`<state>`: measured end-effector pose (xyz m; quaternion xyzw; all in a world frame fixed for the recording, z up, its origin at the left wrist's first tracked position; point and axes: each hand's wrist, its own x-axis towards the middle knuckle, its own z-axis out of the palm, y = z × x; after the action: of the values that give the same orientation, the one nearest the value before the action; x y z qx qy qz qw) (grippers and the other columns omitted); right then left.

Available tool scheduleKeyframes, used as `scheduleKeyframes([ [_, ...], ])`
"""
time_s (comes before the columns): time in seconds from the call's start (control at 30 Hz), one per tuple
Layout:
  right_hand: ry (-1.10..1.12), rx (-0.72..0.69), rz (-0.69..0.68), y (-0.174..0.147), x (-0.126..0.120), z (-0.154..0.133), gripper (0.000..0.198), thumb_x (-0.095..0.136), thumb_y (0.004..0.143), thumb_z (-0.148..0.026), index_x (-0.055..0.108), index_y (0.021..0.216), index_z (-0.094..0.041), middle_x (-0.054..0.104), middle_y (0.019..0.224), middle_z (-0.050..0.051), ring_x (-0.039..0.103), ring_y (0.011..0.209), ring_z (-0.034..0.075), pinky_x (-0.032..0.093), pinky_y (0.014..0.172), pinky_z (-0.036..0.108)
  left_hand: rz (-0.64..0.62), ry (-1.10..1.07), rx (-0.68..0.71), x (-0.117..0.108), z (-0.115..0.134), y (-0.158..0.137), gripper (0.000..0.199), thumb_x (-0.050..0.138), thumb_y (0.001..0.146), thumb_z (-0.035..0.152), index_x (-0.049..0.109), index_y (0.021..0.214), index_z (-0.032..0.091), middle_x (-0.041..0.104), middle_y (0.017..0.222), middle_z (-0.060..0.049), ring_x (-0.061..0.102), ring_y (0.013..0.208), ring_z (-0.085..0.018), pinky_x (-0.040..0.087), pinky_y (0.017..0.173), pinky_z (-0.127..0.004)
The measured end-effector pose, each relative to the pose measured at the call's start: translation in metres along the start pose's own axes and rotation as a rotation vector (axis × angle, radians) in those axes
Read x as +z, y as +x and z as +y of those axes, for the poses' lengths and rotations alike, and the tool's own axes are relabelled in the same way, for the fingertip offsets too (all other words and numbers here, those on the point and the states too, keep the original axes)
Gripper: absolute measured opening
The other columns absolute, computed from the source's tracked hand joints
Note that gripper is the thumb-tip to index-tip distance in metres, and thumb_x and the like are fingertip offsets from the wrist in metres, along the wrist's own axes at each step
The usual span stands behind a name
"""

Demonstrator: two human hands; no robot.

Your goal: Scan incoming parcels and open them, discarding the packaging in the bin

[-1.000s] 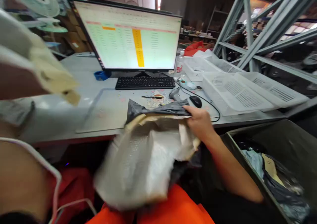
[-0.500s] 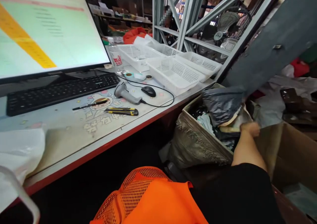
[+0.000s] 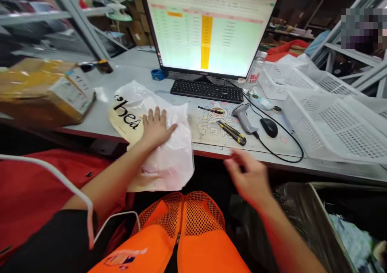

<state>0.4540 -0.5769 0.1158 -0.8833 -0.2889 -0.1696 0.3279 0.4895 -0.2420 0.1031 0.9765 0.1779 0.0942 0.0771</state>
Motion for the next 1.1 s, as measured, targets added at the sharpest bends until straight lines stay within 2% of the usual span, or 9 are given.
scheduleKeyframes([
  [0.07,0.032,-0.103,-0.07,0.016,0.028,-0.025,0.049,0.061,0.104,-0.049,0.071,0.135,-0.013,0.076,0.127,0.014,0.075,0.11,0.024,0.063,0.095,0.036,-0.009,-0.061,0.005,0.008,0.011,-0.011,0.098,0.045,0.099,0.071,0.021,0.172,0.009,0.005,0.179,-0.021,0.0,0.165,-0.046,0.001,0.131,-0.065],
  [0.17,-0.023,-0.173,-0.243,0.053,0.079,-0.043,0.059,0.062,0.103,-0.043,0.055,0.158,-0.022,0.044,0.168,0.015,0.042,0.155,0.035,0.04,0.125,0.057,0.011,-0.212,0.143,0.016,0.011,-0.023,0.09,0.054,0.097,0.066,0.031,0.17,0.017,0.01,0.18,-0.016,0.0,0.166,-0.045,0.001,0.131,-0.066],
  [0.27,-0.123,-0.123,-0.467,0.085,0.111,-0.034,0.067,0.056,0.106,-0.045,0.041,0.167,-0.023,0.025,0.176,0.013,0.02,0.164,0.04,0.022,0.13,0.066,0.105,-0.406,0.26,0.01,-0.011,-0.022,0.067,0.053,0.102,0.047,0.047,0.162,0.017,0.026,0.177,-0.016,0.02,0.165,-0.038,0.018,0.133,-0.057],
  [0.37,-0.115,-0.116,-0.562,0.103,0.118,-0.008,0.07,0.051,0.107,-0.045,0.035,0.17,-0.021,0.023,0.177,0.013,0.018,0.164,0.038,0.021,0.131,0.064,0.231,-0.419,0.063,-0.007,-0.04,-0.014,0.074,0.068,0.094,0.05,0.053,0.155,0.012,0.039,0.169,-0.022,0.035,0.157,-0.044,0.028,0.128,-0.06],
  [0.47,-0.055,-0.16,-0.543,0.112,0.118,0.016,0.066,0.049,0.105,-0.038,0.04,0.167,-0.016,0.029,0.175,0.015,0.022,0.164,0.034,0.021,0.134,0.055,0.029,-0.539,-0.089,-0.018,-0.053,-0.011,0.08,0.082,0.081,0.053,0.061,0.145,0.009,0.065,0.143,-0.026,0.06,0.133,-0.048,0.045,0.116,-0.06],
  [0.6,-0.027,-0.187,-0.429,0.127,0.115,0.03,0.064,0.049,0.1,-0.031,0.047,0.162,-0.015,0.037,0.172,0.015,0.025,0.163,0.033,0.021,0.133,0.058,-0.166,-1.101,0.02,-0.015,-0.042,-0.011,0.059,0.076,0.087,0.042,0.061,0.137,0.014,0.078,0.113,-0.015,0.077,0.096,-0.032,0.062,0.087,-0.042],
  [0.83,-0.245,0.06,0.007,0.166,0.037,0.077,0.069,0.049,0.101,-0.038,0.043,0.159,-0.002,0.046,0.162,0.026,0.041,0.153,0.036,0.032,0.127,0.051,0.741,-1.319,-0.304,-0.023,-0.033,0.044,0.042,0.058,0.101,0.027,0.044,0.139,0.016,0.065,0.143,-0.017,0.067,0.129,-0.022,0.052,0.113,-0.033],
  [0.97,-0.466,0.495,-0.174,0.17,0.006,0.108,0.08,0.06,0.096,-0.042,0.037,0.161,-0.001,0.055,0.151,0.031,0.054,0.139,0.042,0.043,0.116,0.052,0.663,-1.191,-0.471,-0.01,-0.039,0.076,0.049,0.062,0.099,0.026,0.039,0.142,0.016,0.063,0.145,-0.019,0.065,0.133,-0.024,0.049,0.117,-0.036],
  [1.1,-0.483,0.628,-0.296,0.164,0.012,0.116,0.068,0.058,0.099,-0.041,0.045,0.153,-0.003,0.062,0.138,0.03,0.061,0.13,0.042,0.048,0.107,0.052,0.559,-1.171,-0.479,0.013,-0.042,0.08,0.06,0.073,0.09,0.026,0.042,0.141,0.016,0.065,0.143,-0.021,0.065,0.133,-0.031,0.049,0.118,-0.046],
])
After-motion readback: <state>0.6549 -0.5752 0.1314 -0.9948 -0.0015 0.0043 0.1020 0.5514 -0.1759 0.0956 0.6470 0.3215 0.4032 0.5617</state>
